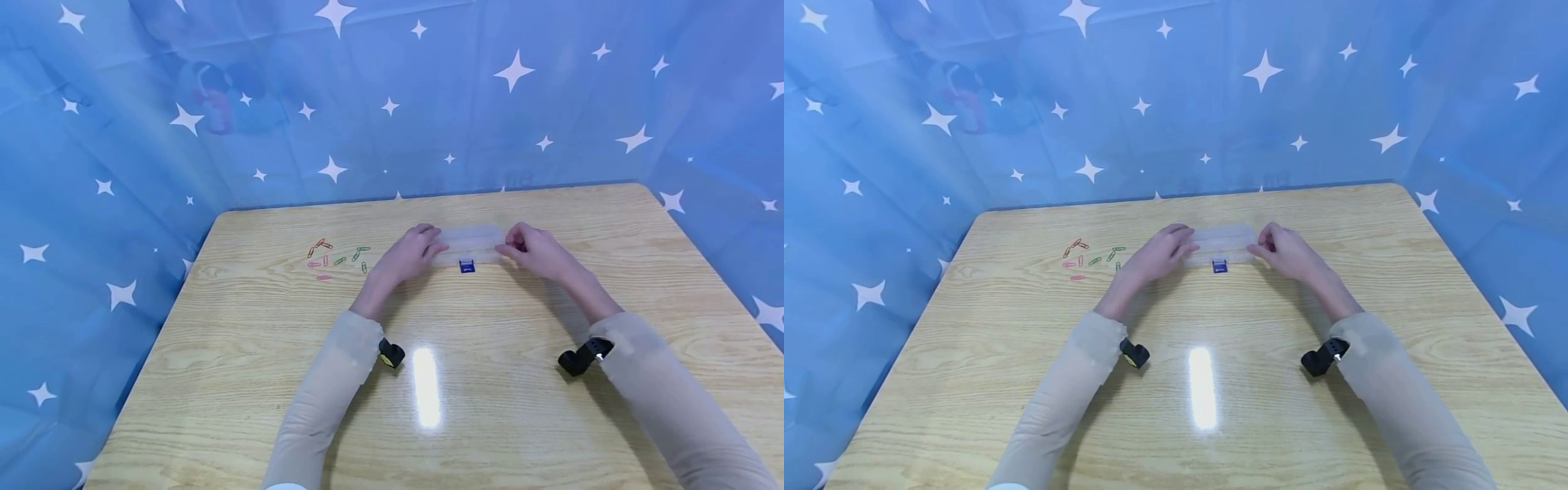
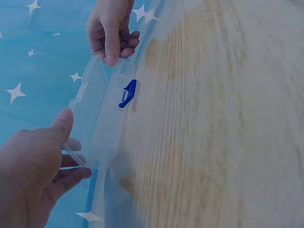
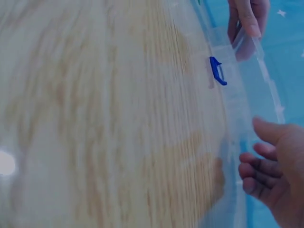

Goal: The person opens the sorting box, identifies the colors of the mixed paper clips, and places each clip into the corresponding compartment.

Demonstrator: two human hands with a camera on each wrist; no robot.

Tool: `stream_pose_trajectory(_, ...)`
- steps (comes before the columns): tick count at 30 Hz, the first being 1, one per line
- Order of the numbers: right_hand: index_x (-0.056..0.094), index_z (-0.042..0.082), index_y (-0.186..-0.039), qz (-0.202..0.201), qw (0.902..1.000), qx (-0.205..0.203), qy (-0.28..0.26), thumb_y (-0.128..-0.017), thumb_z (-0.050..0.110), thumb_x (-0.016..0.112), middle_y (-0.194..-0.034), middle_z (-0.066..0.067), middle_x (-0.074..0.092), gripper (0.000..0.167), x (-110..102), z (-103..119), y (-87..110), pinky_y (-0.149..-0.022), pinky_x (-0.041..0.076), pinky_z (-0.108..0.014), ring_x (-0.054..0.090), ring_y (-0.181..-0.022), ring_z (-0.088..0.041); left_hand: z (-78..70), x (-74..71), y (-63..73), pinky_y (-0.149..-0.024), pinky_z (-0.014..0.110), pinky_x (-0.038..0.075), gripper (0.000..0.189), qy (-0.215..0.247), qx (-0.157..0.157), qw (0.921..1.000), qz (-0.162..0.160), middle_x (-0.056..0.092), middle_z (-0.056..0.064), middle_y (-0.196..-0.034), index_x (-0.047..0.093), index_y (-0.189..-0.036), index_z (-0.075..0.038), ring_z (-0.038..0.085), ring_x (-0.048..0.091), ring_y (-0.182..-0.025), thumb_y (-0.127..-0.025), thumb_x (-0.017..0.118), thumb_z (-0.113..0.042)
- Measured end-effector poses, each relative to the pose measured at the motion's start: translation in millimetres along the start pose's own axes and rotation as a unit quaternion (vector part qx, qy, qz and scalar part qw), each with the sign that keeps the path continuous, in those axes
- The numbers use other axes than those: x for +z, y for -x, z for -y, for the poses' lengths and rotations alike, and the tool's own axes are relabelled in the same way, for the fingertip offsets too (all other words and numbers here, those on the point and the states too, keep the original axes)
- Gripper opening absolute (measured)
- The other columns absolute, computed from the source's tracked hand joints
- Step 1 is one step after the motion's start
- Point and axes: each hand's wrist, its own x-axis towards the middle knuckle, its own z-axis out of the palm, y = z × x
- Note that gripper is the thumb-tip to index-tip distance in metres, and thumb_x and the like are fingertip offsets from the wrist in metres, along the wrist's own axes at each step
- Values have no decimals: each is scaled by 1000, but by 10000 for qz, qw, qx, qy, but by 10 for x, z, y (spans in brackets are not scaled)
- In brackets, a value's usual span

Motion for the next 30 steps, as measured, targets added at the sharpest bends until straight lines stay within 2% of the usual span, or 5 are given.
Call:
stream_pose_trajectory(6,60,1,-104,98,9998,173,32,-104,33,57,-81,-10,65,33,-7,38,-16,-57,46,-34,57,-65,-21,0,-16,14,-111,34,41,51,139,-105,9992,-353,56,16,-140,58,-138,1,27,53,-130,-107,48,-38)
stream_pose_trajectory(15,60,-1,-102,142,9992,251,-276,-103,27,59,-79,-11,68,28,10,72,-40,-58,53,-32,67,-68,-23,-1,-25,10,-102,33,48,50,500,-467,9920,-1063,62,11,-133,64,-132,-3,24,60,-120,-105,51,-43)
stream_pose_trajectory(24,55,-10,-132,-112,9999,-6,-106,-103,24,60,-82,-13,66,45,25,75,-48,-57,45,-33,58,-63,-23,56,-13,-65,-90,27,53,41,986,-432,9812,-1600,68,11,-118,66,-126,-1,20,65,-104,-105,55,-34)
stream_pose_trajectory(27,56,-12,-134,-167,9998,-141,17,-102,24,63,-88,-15,65,48,25,84,-58,-62,47,-35,57,-69,-23,77,-11,-93,-87,24,53,36,1138,-391,9775,-1731,68,10,-112,67,-123,-1,18,65,-100,-105,56,-30)
stream_pose_trajectory(30,57,-11,-134,-216,9995,-218,73,-101,23,65,-101,-21,61,49,30,82,-59,-70,49,-41,58,-80,-27,91,-16,-115,-85,23,53,33,1256,-370,9740,-1846,69,9,-108,69,-121,-1,17,65,-97,-105,56,-27)
